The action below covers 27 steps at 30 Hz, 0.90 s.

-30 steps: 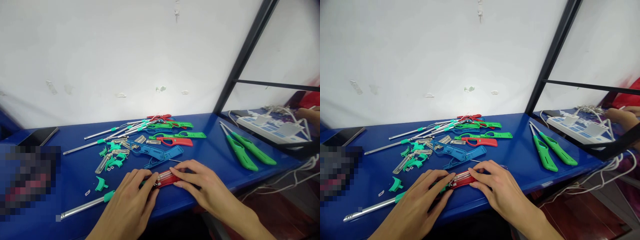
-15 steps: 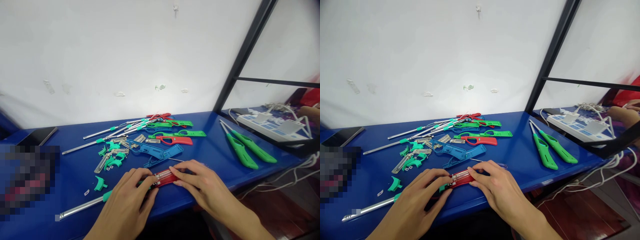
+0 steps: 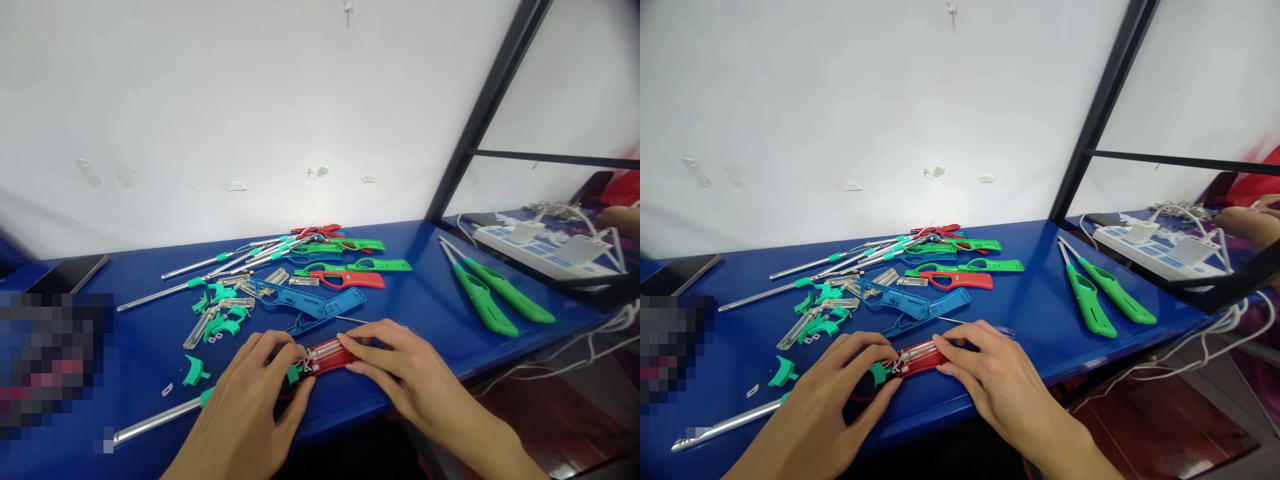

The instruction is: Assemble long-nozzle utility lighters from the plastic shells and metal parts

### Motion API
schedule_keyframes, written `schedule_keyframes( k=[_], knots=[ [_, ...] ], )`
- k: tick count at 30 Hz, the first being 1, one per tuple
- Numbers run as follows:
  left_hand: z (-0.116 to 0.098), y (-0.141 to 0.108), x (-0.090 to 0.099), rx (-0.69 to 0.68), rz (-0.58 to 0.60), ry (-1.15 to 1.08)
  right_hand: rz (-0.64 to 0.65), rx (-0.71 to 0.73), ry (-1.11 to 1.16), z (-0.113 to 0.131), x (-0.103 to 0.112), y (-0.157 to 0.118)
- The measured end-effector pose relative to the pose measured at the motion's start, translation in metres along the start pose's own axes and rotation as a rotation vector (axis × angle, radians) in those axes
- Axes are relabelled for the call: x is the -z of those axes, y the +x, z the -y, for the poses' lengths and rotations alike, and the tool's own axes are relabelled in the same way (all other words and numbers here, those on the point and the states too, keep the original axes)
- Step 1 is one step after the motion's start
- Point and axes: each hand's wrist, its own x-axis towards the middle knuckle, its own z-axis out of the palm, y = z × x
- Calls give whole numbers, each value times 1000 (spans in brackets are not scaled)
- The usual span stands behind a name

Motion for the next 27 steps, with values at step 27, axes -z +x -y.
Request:
schedule_keyframes(
  k=[27],
  knots=[
    [-7,29,18,215,283,69,-55,-21,26,3,-2,-2]
  ],
)
